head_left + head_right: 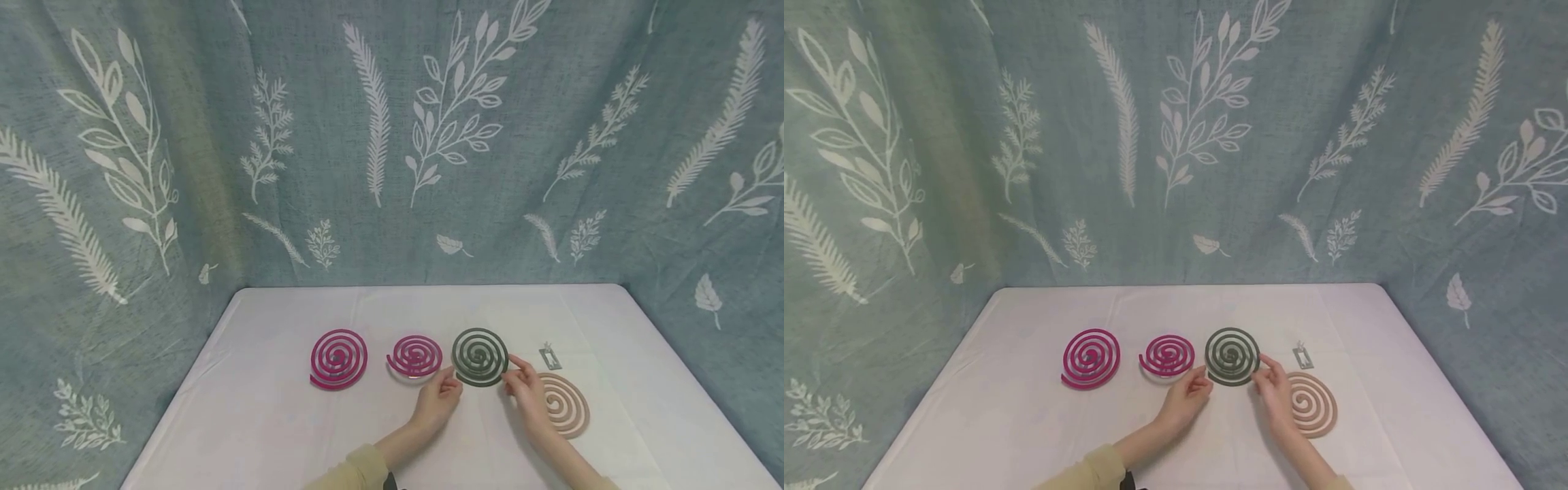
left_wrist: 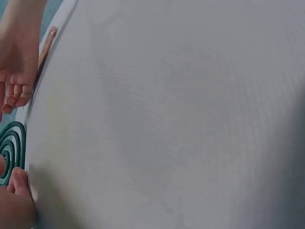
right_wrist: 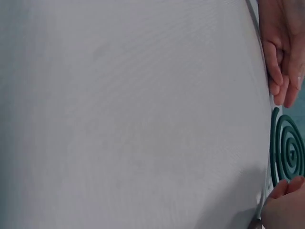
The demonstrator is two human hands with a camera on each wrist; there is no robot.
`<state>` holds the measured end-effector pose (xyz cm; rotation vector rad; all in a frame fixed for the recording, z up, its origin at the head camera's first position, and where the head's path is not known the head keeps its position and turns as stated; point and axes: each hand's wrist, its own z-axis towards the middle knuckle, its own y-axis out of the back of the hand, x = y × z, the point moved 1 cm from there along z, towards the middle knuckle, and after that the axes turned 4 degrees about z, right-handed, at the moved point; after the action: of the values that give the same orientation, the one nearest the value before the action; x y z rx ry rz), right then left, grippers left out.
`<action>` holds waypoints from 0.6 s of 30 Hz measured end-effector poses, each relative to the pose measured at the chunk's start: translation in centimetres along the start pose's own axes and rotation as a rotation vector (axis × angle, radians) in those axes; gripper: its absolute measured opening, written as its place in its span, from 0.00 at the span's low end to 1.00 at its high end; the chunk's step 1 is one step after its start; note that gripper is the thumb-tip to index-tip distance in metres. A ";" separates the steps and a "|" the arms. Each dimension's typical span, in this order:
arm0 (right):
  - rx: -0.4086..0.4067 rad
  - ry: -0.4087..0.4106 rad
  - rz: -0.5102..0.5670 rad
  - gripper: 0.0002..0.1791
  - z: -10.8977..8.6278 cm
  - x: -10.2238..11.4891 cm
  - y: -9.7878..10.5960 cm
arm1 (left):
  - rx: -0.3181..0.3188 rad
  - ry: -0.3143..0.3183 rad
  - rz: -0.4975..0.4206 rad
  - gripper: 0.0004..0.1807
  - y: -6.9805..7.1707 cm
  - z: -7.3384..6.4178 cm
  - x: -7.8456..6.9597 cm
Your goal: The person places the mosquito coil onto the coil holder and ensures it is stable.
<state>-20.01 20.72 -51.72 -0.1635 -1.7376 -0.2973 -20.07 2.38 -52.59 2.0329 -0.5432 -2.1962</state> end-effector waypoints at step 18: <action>0.185 0.128 -0.354 0.24 -0.5 3.0 6.3 | 0.277 -0.141 0.132 0.23 -0.6 0.3 -3.1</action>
<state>-18.38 26.42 -48.02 0.2949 -1.6511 -0.3936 -19.94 3.94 -49.85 1.9027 -1.0191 -2.3048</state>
